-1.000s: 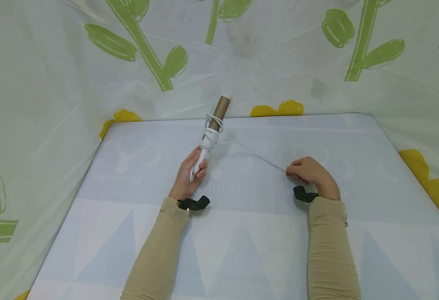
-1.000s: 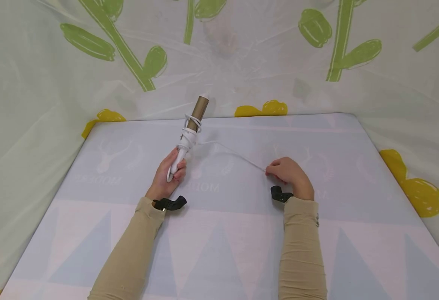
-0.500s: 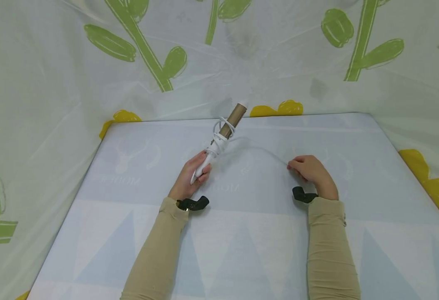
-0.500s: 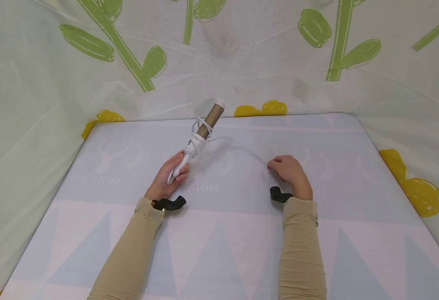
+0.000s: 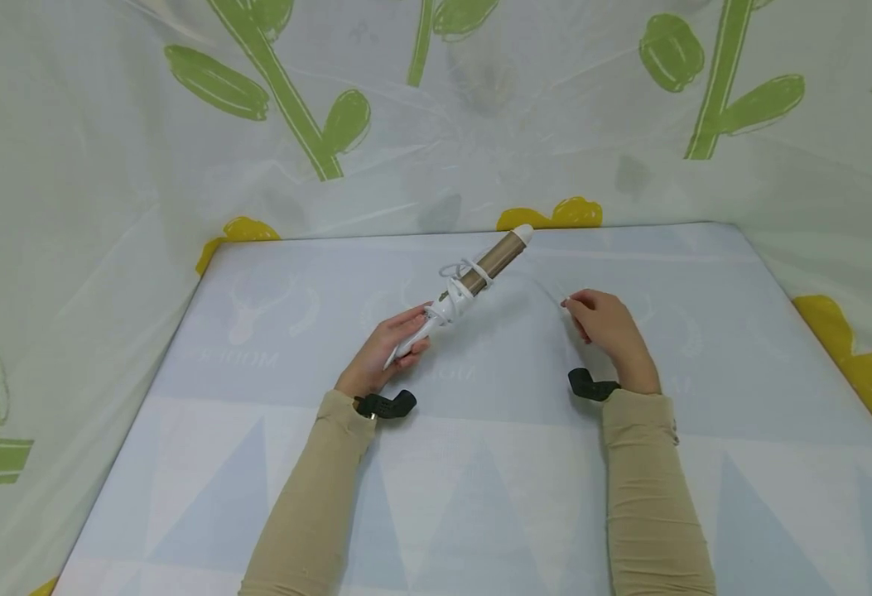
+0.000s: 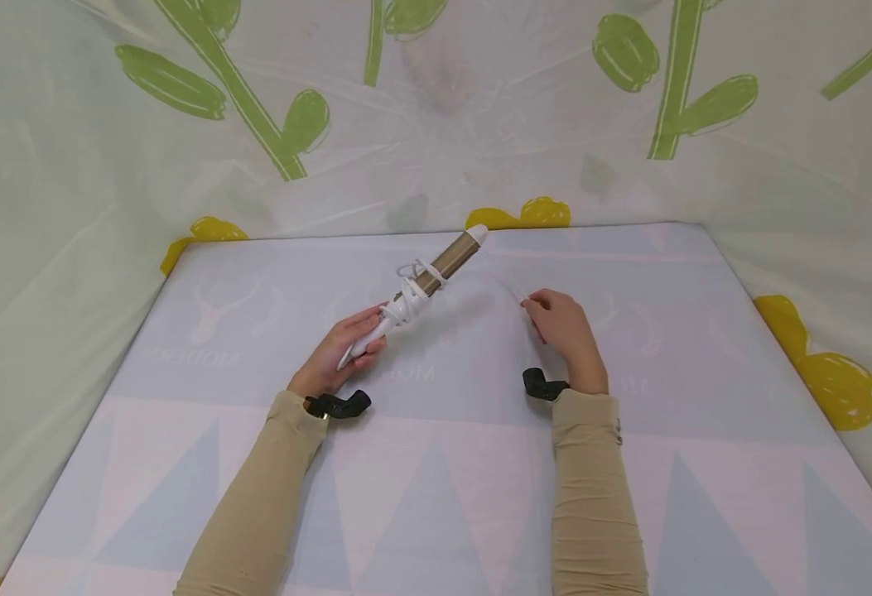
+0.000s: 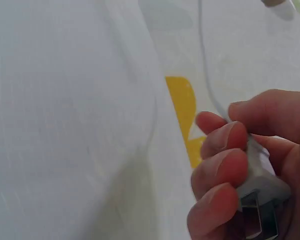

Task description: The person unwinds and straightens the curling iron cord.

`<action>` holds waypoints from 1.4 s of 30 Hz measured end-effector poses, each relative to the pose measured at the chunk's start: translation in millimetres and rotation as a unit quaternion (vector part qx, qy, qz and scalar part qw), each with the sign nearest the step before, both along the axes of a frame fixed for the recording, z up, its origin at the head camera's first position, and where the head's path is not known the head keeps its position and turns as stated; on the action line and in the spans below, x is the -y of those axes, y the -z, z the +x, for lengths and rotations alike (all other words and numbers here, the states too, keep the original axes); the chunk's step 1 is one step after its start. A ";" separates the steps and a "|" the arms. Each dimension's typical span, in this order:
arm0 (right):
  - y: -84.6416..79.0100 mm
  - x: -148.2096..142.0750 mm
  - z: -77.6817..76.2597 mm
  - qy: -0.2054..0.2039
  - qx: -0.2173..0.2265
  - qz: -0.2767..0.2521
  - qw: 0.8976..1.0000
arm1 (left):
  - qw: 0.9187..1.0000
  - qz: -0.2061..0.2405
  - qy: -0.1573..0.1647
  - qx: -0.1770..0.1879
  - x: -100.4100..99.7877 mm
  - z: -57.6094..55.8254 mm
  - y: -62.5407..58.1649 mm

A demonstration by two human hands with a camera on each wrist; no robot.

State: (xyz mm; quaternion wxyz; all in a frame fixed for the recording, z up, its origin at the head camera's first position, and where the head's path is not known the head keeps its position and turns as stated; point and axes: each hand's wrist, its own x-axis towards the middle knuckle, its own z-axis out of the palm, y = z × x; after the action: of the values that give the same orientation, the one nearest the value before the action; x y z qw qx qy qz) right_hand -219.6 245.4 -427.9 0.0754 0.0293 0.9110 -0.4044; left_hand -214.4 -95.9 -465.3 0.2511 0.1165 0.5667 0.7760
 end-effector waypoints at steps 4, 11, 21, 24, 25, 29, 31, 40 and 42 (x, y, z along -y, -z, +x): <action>-5.7 9.0 0.0 0.028 -0.033 -0.037 0.998 | 1.000 -0.016 0.006 -0.007 0.2 0.5 -2.4; -1.0 9.9 -6.3 0.073 -0.103 -0.103 0.987 | 0.999 -0.036 0.018 -0.017 -0.9 1.1 -4.4; -29.7 26.2 6.7 0.072 -0.149 -0.135 0.977 | 0.995 -0.087 0.028 -0.044 -5.3 1.7 -7.2; -40.5 36.7 12.4 0.054 -0.164 -0.126 0.977 | 0.994 -0.096 0.024 -0.049 -6.1 1.5 -7.6; -42.4 39.9 13.4 0.046 -0.165 -0.126 0.977 | 0.994 -0.099 0.023 -0.050 -6.1 1.5 -7.6; -44.0 51.2 15.4 0.007 -0.155 -0.127 0.980 | 0.992 -0.110 0.014 -0.053 -5.8 1.4 -6.6; -43.8 56.0 16.4 -0.015 -0.149 -0.125 0.981 | 0.992 -0.118 0.007 -0.053 -5.8 1.3 -5.7; -47.3 70.5 21.5 -0.075 -0.160 -0.077 0.981 | 0.992 -0.119 -0.035 -0.037 -7.3 -0.9 -2.7; -48.1 71.8 21.8 -0.092 -0.167 -0.068 0.979 | 0.991 -0.118 -0.049 -0.032 -7.8 -1.5 -3.4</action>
State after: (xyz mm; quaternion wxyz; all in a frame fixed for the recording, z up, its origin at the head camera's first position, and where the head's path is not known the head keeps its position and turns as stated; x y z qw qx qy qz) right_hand -197.8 173.5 -379.8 -0.0394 -0.1276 0.8798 -0.4561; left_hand -215.9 -88.1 -461.9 0.2060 0.0832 0.6671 0.7111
